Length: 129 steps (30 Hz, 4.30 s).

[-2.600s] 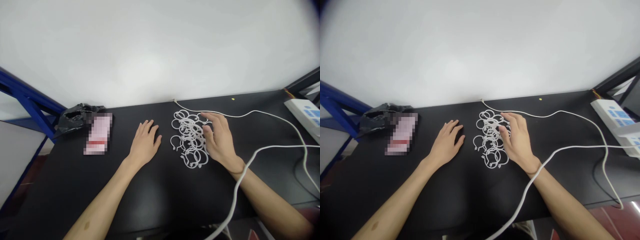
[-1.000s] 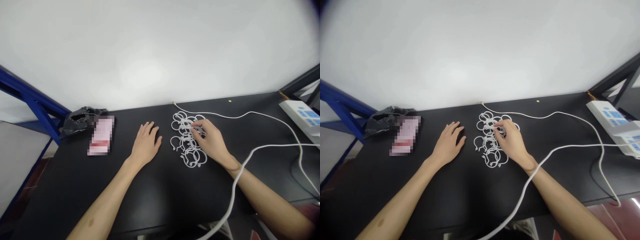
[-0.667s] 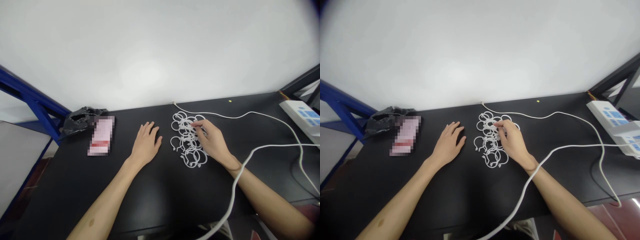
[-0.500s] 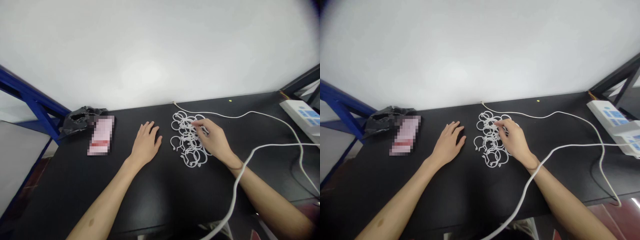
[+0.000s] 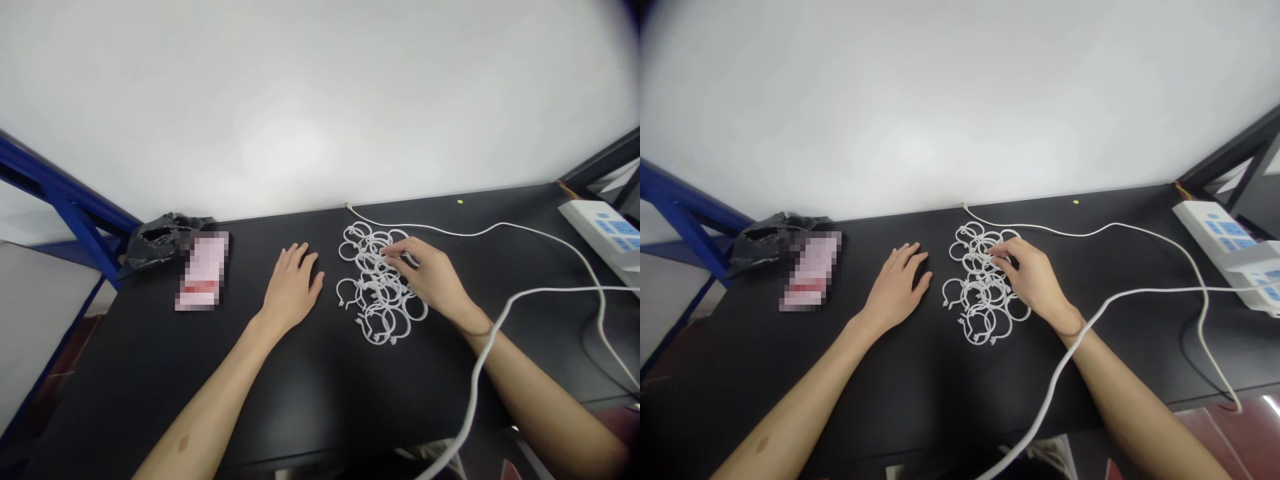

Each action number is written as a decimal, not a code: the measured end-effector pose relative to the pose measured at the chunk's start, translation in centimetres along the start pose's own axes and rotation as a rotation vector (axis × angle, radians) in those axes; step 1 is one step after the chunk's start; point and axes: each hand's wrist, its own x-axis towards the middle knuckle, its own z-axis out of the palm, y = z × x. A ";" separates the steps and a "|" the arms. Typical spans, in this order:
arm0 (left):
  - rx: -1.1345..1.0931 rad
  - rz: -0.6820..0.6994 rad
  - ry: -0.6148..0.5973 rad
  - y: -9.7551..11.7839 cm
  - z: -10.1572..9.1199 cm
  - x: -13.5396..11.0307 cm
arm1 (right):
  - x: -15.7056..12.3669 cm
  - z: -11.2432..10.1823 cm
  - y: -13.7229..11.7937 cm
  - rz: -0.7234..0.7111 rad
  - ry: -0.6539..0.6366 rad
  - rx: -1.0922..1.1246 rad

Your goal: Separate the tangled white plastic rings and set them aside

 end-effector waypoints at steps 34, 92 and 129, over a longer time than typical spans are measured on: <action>-0.827 0.108 0.195 3.8 -2.1 -2.0 | -3.1 1.3 -6.1 -0.484 0.099 0.257; -0.291 0.375 0.510 3.5 -1.4 -1.7 | -3.1 1.8 -4.6 -0.364 -0.030 0.250; -0.397 0.403 0.358 3.7 -1.0 -1.9 | -2.7 1.4 -5.0 -0.329 0.031 0.234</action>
